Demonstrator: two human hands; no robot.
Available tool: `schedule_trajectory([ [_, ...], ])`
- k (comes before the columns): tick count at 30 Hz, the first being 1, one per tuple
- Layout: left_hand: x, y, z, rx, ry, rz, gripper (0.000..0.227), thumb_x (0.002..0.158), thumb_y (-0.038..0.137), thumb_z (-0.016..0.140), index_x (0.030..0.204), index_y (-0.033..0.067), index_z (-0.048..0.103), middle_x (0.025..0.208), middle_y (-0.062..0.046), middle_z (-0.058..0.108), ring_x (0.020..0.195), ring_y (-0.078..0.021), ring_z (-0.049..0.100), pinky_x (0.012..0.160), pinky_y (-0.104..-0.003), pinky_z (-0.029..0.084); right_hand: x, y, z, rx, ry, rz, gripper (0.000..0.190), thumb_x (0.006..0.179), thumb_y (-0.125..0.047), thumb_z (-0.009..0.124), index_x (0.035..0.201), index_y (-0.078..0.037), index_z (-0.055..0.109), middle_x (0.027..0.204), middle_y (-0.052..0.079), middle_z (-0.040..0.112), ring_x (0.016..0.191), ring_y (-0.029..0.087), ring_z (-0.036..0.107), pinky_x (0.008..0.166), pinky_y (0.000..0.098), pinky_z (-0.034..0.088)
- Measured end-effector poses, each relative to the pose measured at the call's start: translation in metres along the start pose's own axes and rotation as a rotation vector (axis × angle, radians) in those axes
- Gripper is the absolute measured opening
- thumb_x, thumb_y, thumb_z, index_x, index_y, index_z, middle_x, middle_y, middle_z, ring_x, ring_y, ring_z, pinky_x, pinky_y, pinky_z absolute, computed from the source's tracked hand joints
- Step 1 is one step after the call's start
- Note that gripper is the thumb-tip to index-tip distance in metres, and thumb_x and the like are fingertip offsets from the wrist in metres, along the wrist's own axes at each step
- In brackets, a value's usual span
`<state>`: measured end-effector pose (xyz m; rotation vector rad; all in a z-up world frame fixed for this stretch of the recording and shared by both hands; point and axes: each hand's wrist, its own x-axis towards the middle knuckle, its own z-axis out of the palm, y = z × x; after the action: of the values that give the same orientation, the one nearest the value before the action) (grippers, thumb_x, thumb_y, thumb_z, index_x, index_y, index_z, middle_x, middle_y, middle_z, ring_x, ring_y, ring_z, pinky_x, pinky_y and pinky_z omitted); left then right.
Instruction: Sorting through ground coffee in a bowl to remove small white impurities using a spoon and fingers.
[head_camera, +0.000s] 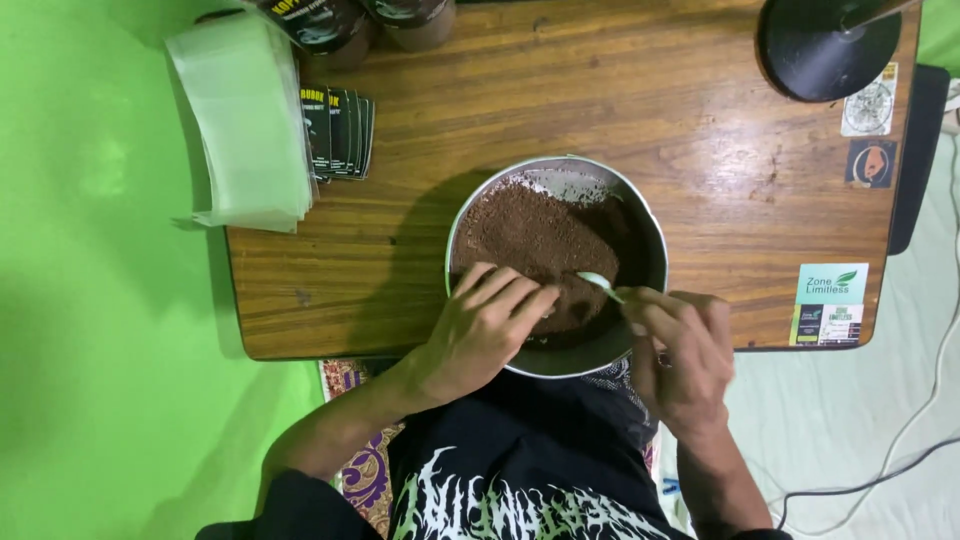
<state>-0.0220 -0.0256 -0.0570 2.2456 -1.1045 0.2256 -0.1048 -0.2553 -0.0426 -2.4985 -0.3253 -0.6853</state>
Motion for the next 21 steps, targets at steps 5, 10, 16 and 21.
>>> schedule_trajectory([
  [5,-0.019,-0.008,0.011,-0.126,0.023,-0.023,0.026,0.086,0.005,0.077,0.110,0.0078,0.070,0.084,-0.008,0.068,0.084,-0.0241,0.069,0.083,-0.039,0.052,0.026,-0.018,0.001,-0.038,-0.147,-0.024,0.016,0.097,-0.004,0.063,0.110,-0.008,0.072,0.100,0.011,0.071,0.077,0.033,0.057,0.072,0.0412,0.046],
  [10,-0.021,-0.005,-0.003,-0.226,0.050,-0.065,0.024,0.089,0.000,0.074,0.112,0.0073,0.071,0.095,-0.009,0.075,0.090,-0.0241,0.073,0.088,-0.040,0.052,0.018,-0.010,-0.001,-0.035,-0.007,-0.018,0.012,0.095,-0.005,0.065,0.105,-0.008,0.072,0.101,0.011,0.073,0.077,0.030,0.054,0.072,0.0385,0.045],
  [16,-0.012,-0.003,-0.025,-0.200,0.121,-0.103,0.021,0.085,0.000,0.077,0.104,0.0078,0.076,0.093,-0.009,0.075,0.089,-0.0256,0.073,0.083,-0.042,0.054,0.010,-0.013,0.011,-0.026,-0.050,-0.004,0.019,0.091,0.001,0.066,0.108,-0.007,0.072,0.100,0.011,0.072,0.079,0.029,0.055,0.073,0.0404,0.043],
  [21,-0.001,-0.003,-0.043,-0.115,0.269,-0.062,0.009,0.092,0.006,0.074,0.099,0.0107,0.076,0.090,-0.003,0.071,0.088,-0.0220,0.072,0.082,-0.038,0.054,0.016,-0.018,0.019,0.010,-0.069,0.004,0.012,0.093,-0.003,0.068,0.104,-0.007,0.073,0.095,0.010,0.071,0.073,0.030,0.054,0.070,0.0385,0.042],
])
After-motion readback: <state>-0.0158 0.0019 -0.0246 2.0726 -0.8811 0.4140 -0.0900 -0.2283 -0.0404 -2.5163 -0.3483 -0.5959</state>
